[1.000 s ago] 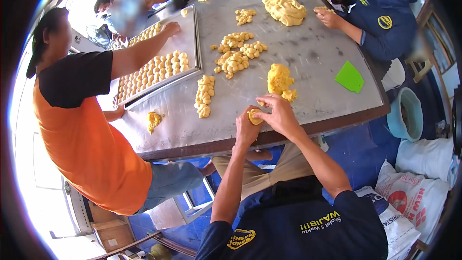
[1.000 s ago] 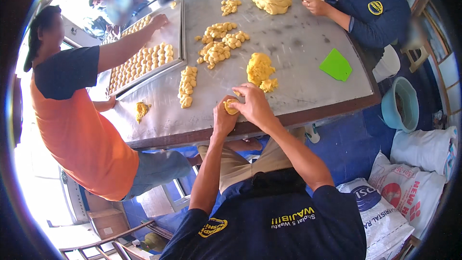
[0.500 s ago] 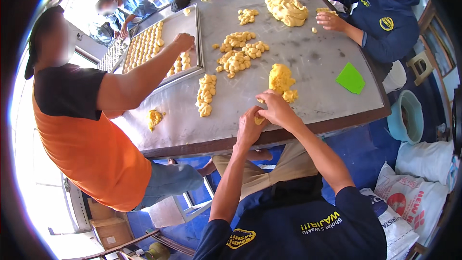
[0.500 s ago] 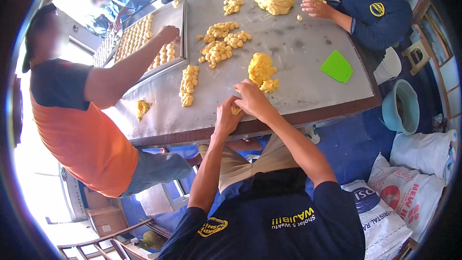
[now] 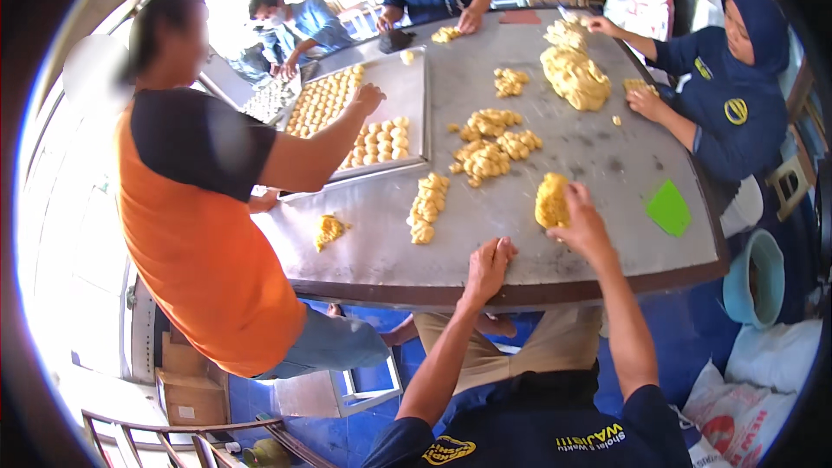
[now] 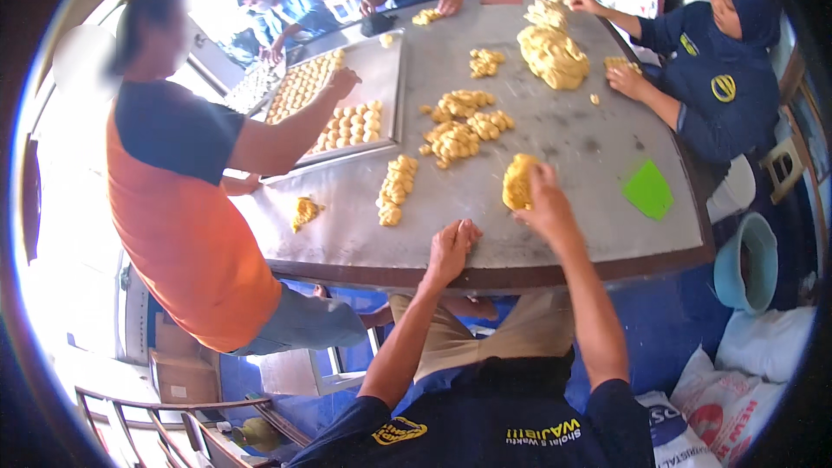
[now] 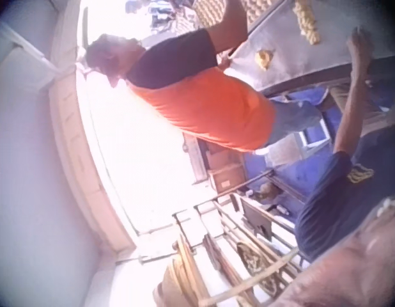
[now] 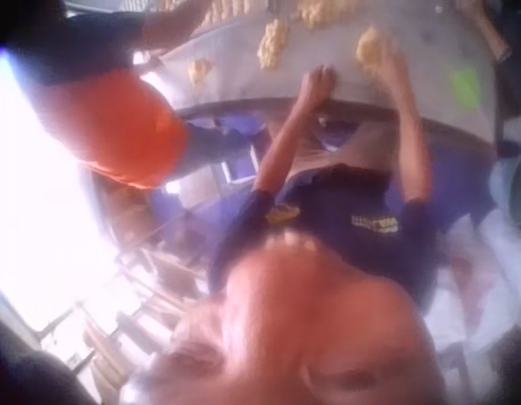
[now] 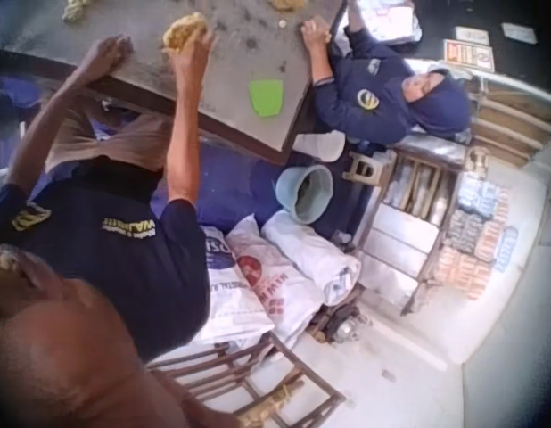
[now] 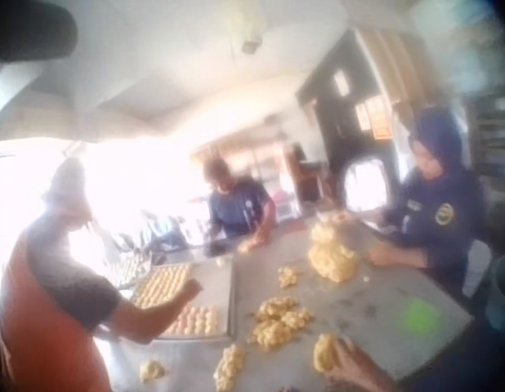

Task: The person shapes dough pieces by hand on a metal table, pinching, pressing, and rolling dough portions while coworkers shape dough and place dough balls onto a metal tray.

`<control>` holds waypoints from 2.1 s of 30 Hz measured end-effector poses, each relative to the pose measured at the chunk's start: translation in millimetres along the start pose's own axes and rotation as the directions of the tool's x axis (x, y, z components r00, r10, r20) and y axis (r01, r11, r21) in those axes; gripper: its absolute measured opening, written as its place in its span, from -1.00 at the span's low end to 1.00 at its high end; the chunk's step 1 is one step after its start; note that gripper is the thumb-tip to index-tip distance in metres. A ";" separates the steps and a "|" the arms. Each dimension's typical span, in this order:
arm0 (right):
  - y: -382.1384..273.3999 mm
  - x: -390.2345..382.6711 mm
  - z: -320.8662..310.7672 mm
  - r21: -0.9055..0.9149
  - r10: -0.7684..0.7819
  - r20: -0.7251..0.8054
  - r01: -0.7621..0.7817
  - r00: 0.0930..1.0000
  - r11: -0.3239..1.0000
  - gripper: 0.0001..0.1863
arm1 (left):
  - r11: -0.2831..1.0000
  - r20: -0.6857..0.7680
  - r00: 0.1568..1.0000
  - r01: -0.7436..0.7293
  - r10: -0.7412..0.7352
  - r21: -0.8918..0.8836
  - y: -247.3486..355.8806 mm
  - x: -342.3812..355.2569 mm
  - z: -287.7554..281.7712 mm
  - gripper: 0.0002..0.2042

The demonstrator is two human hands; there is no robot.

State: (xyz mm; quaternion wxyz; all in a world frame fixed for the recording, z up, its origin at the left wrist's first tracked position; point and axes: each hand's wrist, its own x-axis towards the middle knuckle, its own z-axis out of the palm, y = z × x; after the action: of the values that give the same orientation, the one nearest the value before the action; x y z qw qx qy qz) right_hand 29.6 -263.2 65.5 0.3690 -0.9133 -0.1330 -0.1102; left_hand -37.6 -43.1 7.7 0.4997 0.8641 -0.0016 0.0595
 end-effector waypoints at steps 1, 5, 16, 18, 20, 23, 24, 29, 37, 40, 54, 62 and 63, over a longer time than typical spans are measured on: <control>26.9 0.1 -5.7 -0.003 -0.011 -0.017 0.011 1.000 1.000 -0.26 | 0.990 -0.015 1.000 0.001 -0.003 -0.141 7.1 0.4 5.6 -0.58; 52.1 16.2 5.6 -0.029 -0.094 0.051 0.096 0.994 0.995 -0.17 | 0.939 0.025 0.994 0.111 -0.109 -0.324 -31.8 4.0 8.9 -0.40; 26.1 -64.7 20.4 -0.086 -0.049 -0.168 0.035 0.985 0.996 -0.65 | 0.918 0.062 0.998 0.047 -0.024 -0.395 -9.9 -1.5 1.8 -0.67; 39.9 -68.6 16.8 -0.076 -0.082 -0.153 0.071 0.985 0.995 -0.63 | 0.975 0.137 0.989 0.084 -0.057 -0.207 -4.3 2.7 -3.0 -0.73; 36.5 -60.5 14.9 -0.054 -0.076 -0.142 0.069 0.987 0.996 -0.61 | 0.990 0.078 0.988 -0.132 0.135 -0.038 -8.1 3.9 -7.6 -0.78; 39.9 -59.8 24.8 -0.023 -0.050 -0.221 0.046 0.974 0.999 -0.62 | 0.704 0.097 0.826 -0.529 0.555 0.474 -4.9 10.3 -11.0 -0.82; 35.9 -60.8 25.2 -0.015 -0.051 -0.253 0.049 0.966 0.999 -0.63 | 0.714 0.113 0.836 -0.521 0.537 0.467 -4.4 8.6 -15.2 -0.82; 45.9 -66.8 21.1 0.022 -0.048 -0.300 0.057 0.953 0.998 -0.65 | 0.924 0.042 0.977 -0.212 0.209 0.318 -3.0 9.1 -31.7 -0.81; 46.8 -68.9 22.4 0.099 0.045 -0.339 -0.012 0.940 0.995 -0.68 | 0.944 -0.054 0.998 -0.023 0.044 0.329 8.4 34.3 -40.9 -0.78; 47.2 -71.9 23.7 0.063 0.033 -0.281 -0.015 0.959 0.998 -0.67 | 0.740 -0.088 0.975 -0.096 0.206 0.666 4.6 66.0 -23.7 -0.71; 38.9 -59.1 28.5 -0.124 -0.114 -0.109 0.100 0.987 0.987 -0.29 | 0.956 -0.007 1.000 -0.015 0.018 0.293 -2.8 4.8 -101.8 -0.59; 21.2 -68.3 29.5 -0.232 -0.080 -0.164 0.041 0.983 0.972 -0.54 | 0.692 -0.084 0.909 -0.248 0.408 0.678 -84.9 28.5 -136.7 -0.60; 18.6 -74.9 29.8 -0.232 -0.091 -0.174 0.049 0.980 0.972 -0.54 | 0.628 -0.013 0.885 -0.321 0.466 0.709 -92.6 19.5 -137.2 -0.61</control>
State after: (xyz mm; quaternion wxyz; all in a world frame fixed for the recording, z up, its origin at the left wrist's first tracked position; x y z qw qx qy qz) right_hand -31.7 -267.2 10.1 0.2691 -0.9299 -0.1174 -0.2215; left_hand -26.3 122.8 -2.5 0.1146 0.9544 -0.1200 0.2482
